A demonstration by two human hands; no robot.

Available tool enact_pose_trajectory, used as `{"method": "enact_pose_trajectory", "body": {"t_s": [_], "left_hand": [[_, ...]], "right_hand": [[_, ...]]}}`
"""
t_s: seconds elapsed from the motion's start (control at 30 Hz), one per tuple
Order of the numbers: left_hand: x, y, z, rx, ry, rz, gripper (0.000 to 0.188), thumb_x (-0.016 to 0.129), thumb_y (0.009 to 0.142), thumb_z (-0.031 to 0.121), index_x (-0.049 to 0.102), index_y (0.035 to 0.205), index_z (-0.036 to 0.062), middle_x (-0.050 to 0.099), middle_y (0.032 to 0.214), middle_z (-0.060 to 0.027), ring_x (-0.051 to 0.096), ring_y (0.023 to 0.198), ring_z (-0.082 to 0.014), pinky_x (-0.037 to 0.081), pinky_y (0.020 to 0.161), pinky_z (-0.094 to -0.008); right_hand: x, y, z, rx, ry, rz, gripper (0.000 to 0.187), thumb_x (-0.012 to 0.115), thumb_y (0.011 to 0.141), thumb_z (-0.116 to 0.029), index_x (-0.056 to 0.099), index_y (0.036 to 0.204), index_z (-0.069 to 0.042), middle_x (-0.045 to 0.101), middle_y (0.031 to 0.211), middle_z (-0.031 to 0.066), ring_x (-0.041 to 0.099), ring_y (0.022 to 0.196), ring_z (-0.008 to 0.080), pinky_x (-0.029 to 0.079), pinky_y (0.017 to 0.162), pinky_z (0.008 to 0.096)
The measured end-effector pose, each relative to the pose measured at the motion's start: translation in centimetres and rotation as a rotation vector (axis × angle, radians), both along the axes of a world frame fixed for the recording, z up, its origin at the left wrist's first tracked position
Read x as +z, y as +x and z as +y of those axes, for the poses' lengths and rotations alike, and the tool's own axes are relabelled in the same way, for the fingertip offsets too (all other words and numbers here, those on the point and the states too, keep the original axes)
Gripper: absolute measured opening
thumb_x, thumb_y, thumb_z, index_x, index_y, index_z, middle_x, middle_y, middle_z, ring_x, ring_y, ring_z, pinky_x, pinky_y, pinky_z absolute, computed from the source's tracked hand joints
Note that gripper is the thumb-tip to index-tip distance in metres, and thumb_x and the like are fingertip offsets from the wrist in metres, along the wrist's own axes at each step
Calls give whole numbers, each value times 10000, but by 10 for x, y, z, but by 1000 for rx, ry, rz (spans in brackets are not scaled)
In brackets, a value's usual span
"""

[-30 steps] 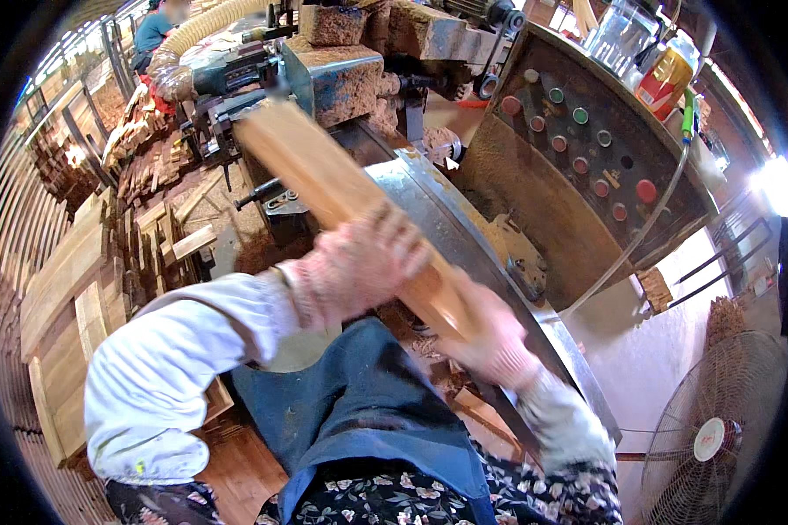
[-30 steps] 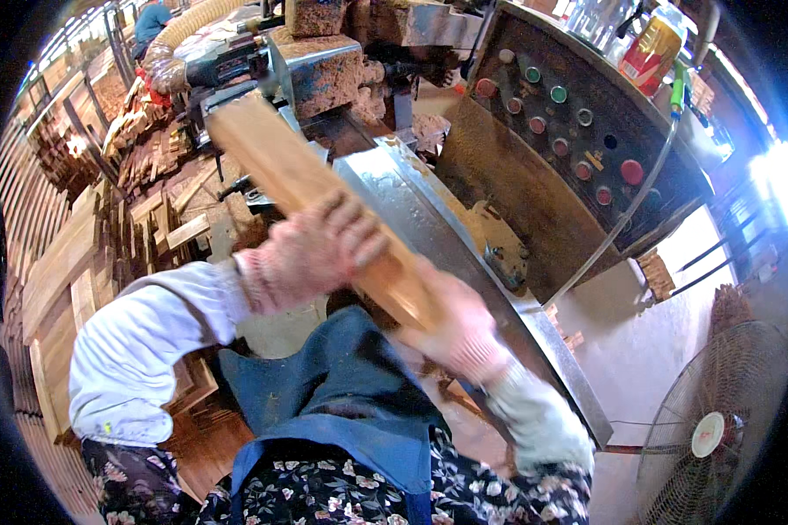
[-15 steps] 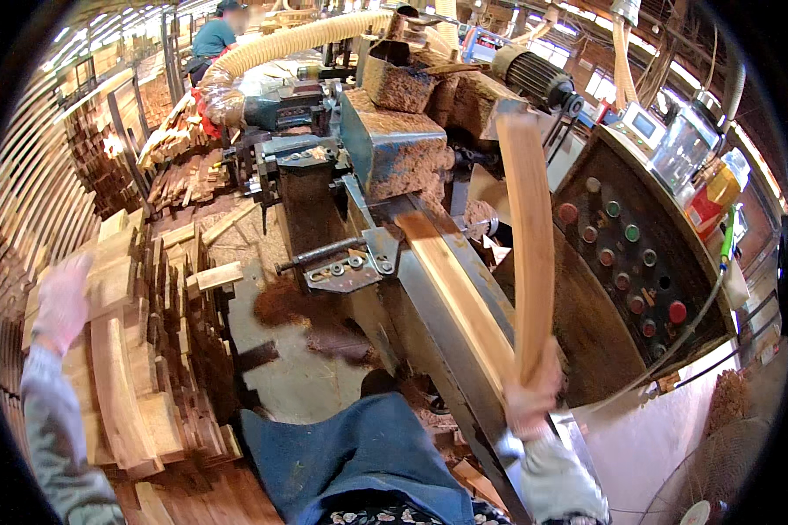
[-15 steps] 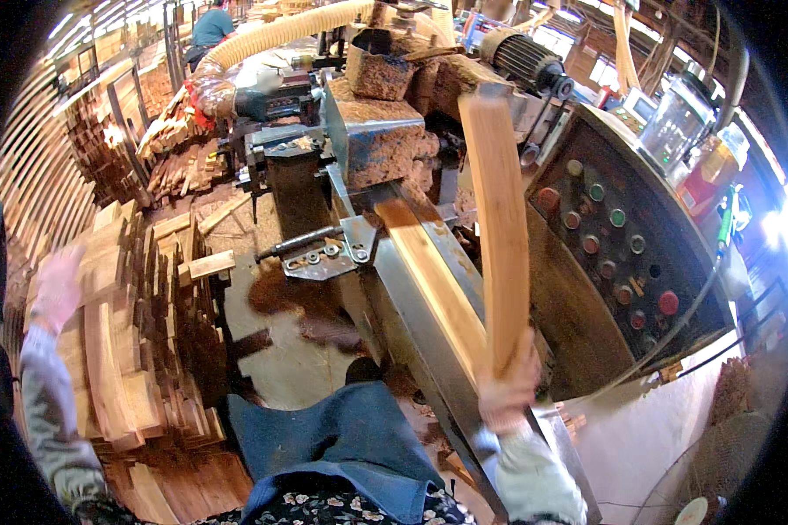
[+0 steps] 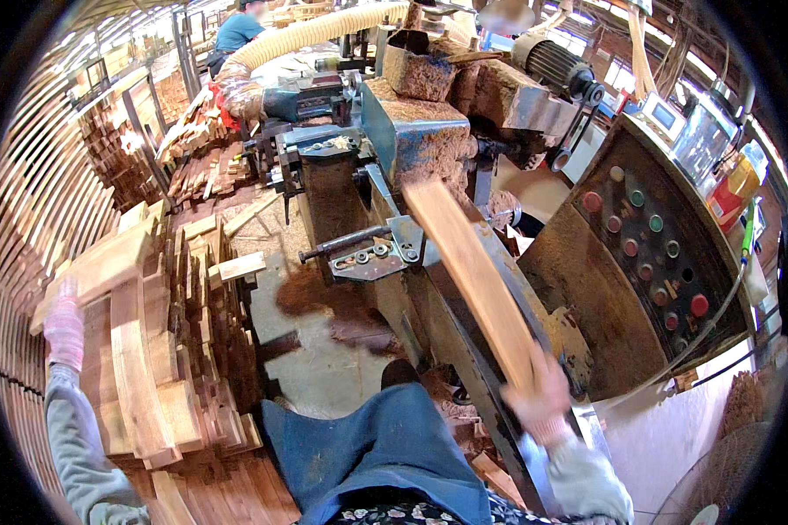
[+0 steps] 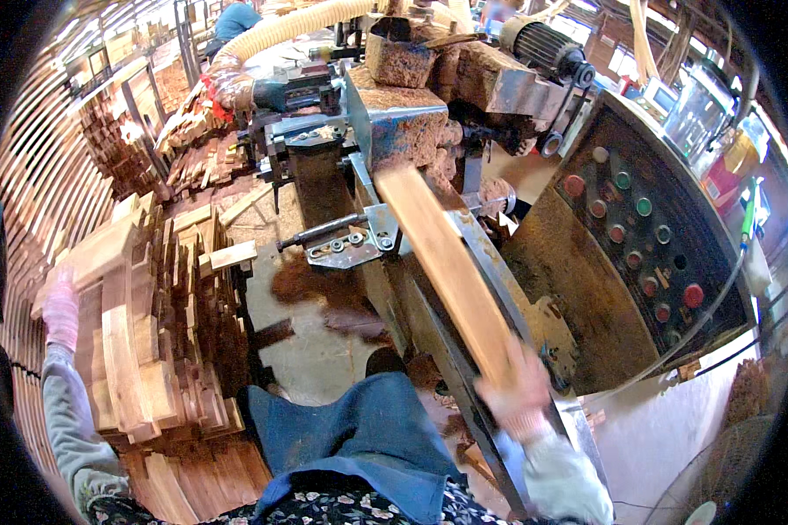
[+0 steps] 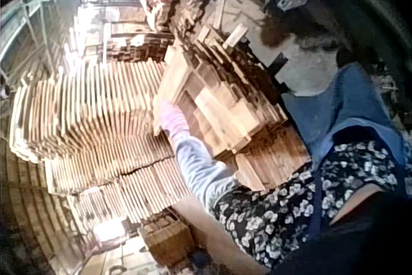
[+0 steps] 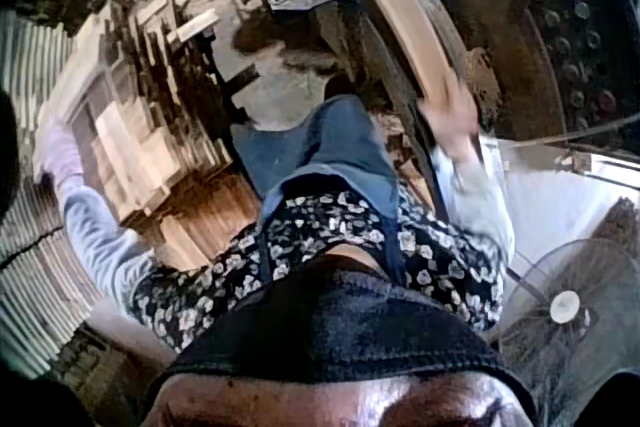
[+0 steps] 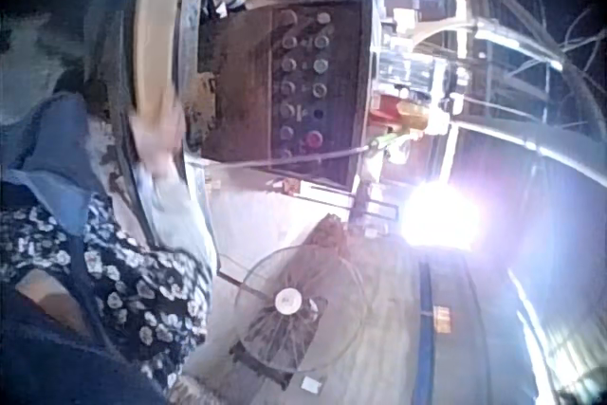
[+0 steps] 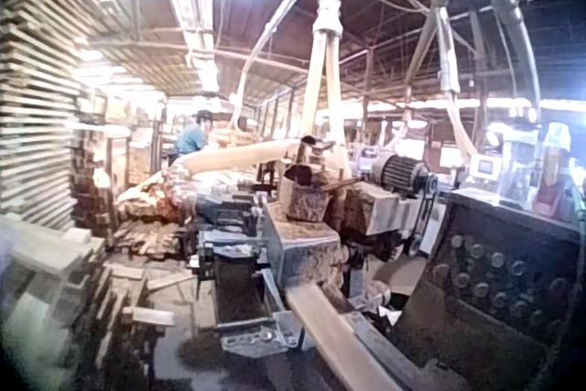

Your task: The person picks up wooden planks from a stack and feeds them one at a time into an industrial planer machine.

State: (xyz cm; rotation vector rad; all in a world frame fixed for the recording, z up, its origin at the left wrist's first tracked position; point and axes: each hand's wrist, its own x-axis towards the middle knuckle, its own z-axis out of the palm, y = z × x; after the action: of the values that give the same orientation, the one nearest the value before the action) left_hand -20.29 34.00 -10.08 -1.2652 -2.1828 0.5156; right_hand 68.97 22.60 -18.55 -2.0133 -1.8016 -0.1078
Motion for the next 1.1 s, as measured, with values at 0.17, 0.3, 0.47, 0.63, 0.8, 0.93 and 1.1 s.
{"method": "enact_pose_trajectory", "body": {"t_s": [0.17, 0.3, 0.47, 0.63, 0.8, 0.93, 1.1], "left_hand": [[28, 23, 45, -109, 112, -92, 717, 583, 969, 44, 345, 1644, 78, 548, 1547, -131, 504, 1440, -268, 389, 1217, -368], [16, 32, 72, -98, 26, -76, 814, 735, 848, 15, 433, 1601, 85, 520, 1578, -120, 485, 1455, -331, 394, 1218, -402], [2, 31, 68, -356, 297, -274, 706, 631, 862, -53, 514, 1545, 79, 557, 1537, -167, 501, 1444, -343, 374, 1245, -400], [27, 116, 38, -590, 394, -205, 497, 574, 893, -69, 641, 1374, 38, 648, 1397, -189, 567, 1365, -360, 439, 1190, -442], [55, 282, 46, -850, -19, -29, 245, 584, 935, 60, 663, 1153, -18, 690, 1149, -237, 690, 1169, -341, 544, 1077, -473], [53, 421, 59, -1343, 60, -39, 271, 635, 946, 222, 680, 1121, 20, 721, 1100, -178, 722, 1062, -325, 594, 939, -523], [53, 498, 70, -1545, 157, -118, 273, 671, 906, 219, 678, 1135, 70, 707, 1040, -128, 685, 1027, -352, 526, 1002, -565]], "right_hand": [[16, 18, -108, 97, -71, -231, 624, 814, 694, -249, 659, 1273, -77, 618, 1287, 180, 597, 1178, 405, 487, 996, 537], [18, 17, -48, 226, -50, -216, 464, 784, 742, -217, 675, 1169, -71, 627, 1231, 166, 591, 1169, 410, 481, 1001, 548], [-4, -2, 97, 285, 71, -170, 408, 757, 836, -214, 666, 1208, -73, 628, 1233, 170, 587, 1161, 419, 474, 1003, 527], [-3, -35, 205, 382, 61, -262, 427, 747, 828, -174, 641, 1229, -74, 627, 1186, 177, 600, 1074, 424, 491, 922, 542], [45, -131, 213, 715, 45, 242, 846, 858, 811, -257, 500, 1555, -73, 560, 1497, 225, 547, 1382, 377, 437, 1166, 464], [72, -177, 157, 912, 90, 91, 1235, 984, 619, -355, 356, 1642, -66, 431, 1615, 270, 490, 1451, 412, 428, 1187, 472], [47, -122, 67, 458, -64, 518, 1001, 825, 694, -151, 393, 1566, 84, 559, 1440, 261, 579, 1327, 384, 463, 1150, 458]]}}
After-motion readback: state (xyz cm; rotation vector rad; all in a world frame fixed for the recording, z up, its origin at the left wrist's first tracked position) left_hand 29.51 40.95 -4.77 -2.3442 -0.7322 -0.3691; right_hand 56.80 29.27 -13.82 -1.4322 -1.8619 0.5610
